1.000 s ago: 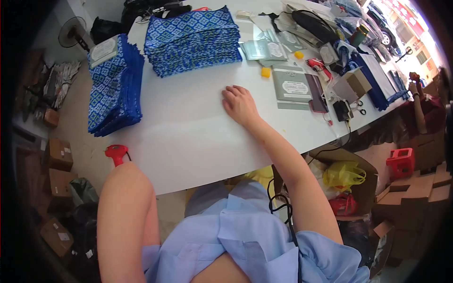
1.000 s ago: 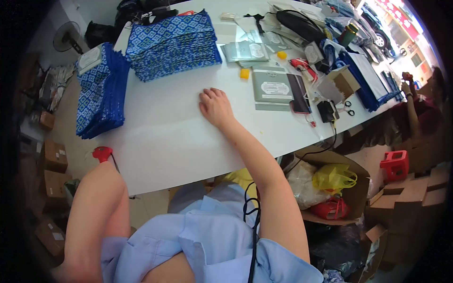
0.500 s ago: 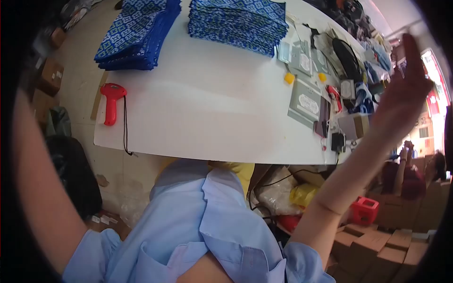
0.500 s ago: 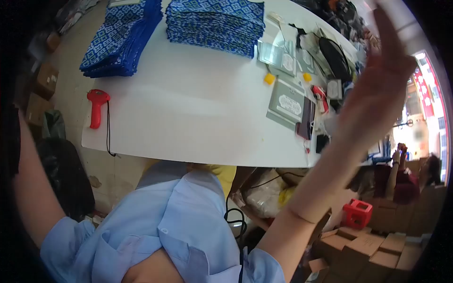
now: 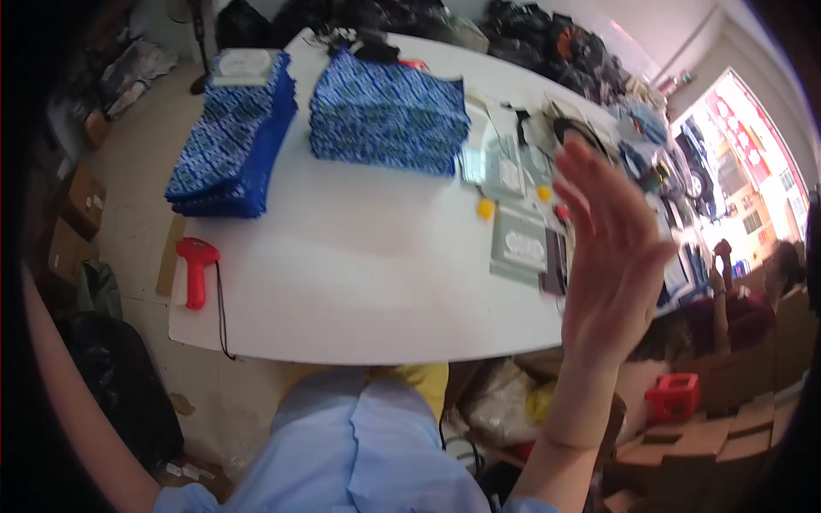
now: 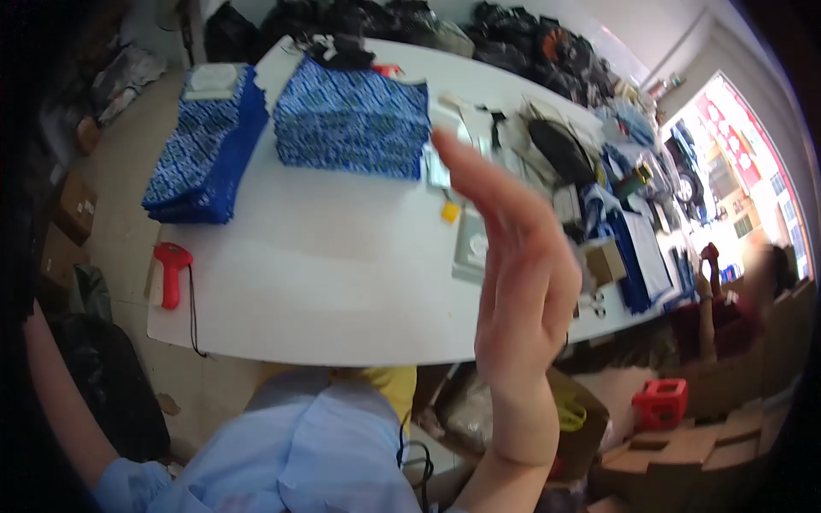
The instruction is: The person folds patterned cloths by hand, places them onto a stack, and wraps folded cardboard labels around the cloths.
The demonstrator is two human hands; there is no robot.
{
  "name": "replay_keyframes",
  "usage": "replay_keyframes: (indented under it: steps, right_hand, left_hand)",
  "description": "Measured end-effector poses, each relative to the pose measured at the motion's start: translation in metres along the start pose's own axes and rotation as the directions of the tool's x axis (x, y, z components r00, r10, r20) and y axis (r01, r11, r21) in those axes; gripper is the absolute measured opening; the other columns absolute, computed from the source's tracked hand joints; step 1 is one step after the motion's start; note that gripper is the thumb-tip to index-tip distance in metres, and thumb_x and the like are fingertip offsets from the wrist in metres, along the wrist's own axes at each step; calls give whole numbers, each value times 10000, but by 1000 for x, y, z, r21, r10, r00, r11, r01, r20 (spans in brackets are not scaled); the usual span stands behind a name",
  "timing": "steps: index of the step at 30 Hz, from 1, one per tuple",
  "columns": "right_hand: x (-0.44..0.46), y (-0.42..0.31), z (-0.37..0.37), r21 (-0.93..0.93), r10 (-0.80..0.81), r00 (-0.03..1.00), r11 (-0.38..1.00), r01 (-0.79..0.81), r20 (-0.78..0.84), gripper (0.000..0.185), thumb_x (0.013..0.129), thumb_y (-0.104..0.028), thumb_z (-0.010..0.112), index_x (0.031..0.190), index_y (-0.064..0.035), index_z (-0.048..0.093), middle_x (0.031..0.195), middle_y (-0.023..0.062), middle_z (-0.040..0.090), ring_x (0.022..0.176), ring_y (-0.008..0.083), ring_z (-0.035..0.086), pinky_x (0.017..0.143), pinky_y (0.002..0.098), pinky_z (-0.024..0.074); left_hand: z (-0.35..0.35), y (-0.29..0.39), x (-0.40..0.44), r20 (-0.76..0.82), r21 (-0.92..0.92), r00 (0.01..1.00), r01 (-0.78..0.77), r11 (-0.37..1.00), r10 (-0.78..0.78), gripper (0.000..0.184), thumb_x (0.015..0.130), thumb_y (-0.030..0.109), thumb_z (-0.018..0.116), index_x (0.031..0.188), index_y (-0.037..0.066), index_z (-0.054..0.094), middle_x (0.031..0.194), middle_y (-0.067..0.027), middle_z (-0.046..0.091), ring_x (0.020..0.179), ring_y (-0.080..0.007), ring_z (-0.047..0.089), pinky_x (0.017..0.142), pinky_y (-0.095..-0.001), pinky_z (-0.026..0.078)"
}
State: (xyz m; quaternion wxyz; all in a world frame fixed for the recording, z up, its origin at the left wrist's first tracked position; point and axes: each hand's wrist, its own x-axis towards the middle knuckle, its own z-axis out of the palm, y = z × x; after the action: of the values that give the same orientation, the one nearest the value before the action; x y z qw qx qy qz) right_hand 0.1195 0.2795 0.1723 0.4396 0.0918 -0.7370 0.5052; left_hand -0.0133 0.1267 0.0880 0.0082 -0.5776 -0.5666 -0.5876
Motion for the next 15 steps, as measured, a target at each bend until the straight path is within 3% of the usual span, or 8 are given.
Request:
replay_keyframes:
  steps: [3,5,9,11,12,13,15]
  right_hand:
    - [-6,-6,3,-63,18,998,998,-14,55,631,888,-504,215,1145,21,451,1172,205,473,1122,293,438,943,391,326]
    - [-12,-10,5,-16,52,994,999,-51,97,620,899,-455,248,1075,88,491,1148,213,491,1084,310,451,936,392,305]
    - [-18,-13,10,-55,5,992,999,2,128,602,904,-425,263,1011,104,529,1055,219,545,1036,334,477,902,398,341]
    - [-22,-21,11,-45,8,978,999,1,208,559,882,-485,295,1000,14,515,983,225,564,931,312,521,866,397,369]
    - [-28,-27,12,43,-17,971,999,7,239,542,907,-369,296,918,100,568,916,231,584,895,351,555,826,419,410]
    - [-21,-31,13,190,-73,932,982,4,354,407,871,-283,402,855,80,586,841,229,589,821,338,566,768,433,421]
    - [6,-30,15,356,-349,655,926,129,671,378,834,-308,516,1098,-40,476,1182,142,452,1022,315,459,818,426,406]
  left_hand:
    - [4,-11,0,17,46,999,38,998,-39,201,844,236,479,1017,133,482,1084,-55,461,1025,-198,400,908,-364,293]
    - [4,-18,0,18,55,998,62,997,-63,210,845,241,476,1025,134,475,1091,-58,455,1032,-201,394,911,-368,289]
    - [1,-26,3,27,102,994,100,990,-103,227,846,251,471,1041,136,461,1106,-62,443,1044,-208,380,917,-376,279]
    - [-1,-33,3,24,113,992,123,986,-126,236,846,256,468,1049,136,454,1113,-64,437,1051,-211,374,920,-380,274]
    - [-2,-35,-1,26,111,992,119,987,-123,240,846,259,466,1052,137,451,1116,-65,434,1054,-212,371,922,-382,271]
    - [-3,-38,-1,33,130,993,106,986,-111,244,846,261,465,1056,137,447,1120,-66,431,1057,-214,367,923,-384,269]
    - [-7,-33,-1,52,129,992,110,986,-117,253,847,266,462,1064,138,440,1127,-68,425,1064,-217,361,926,-388,264]
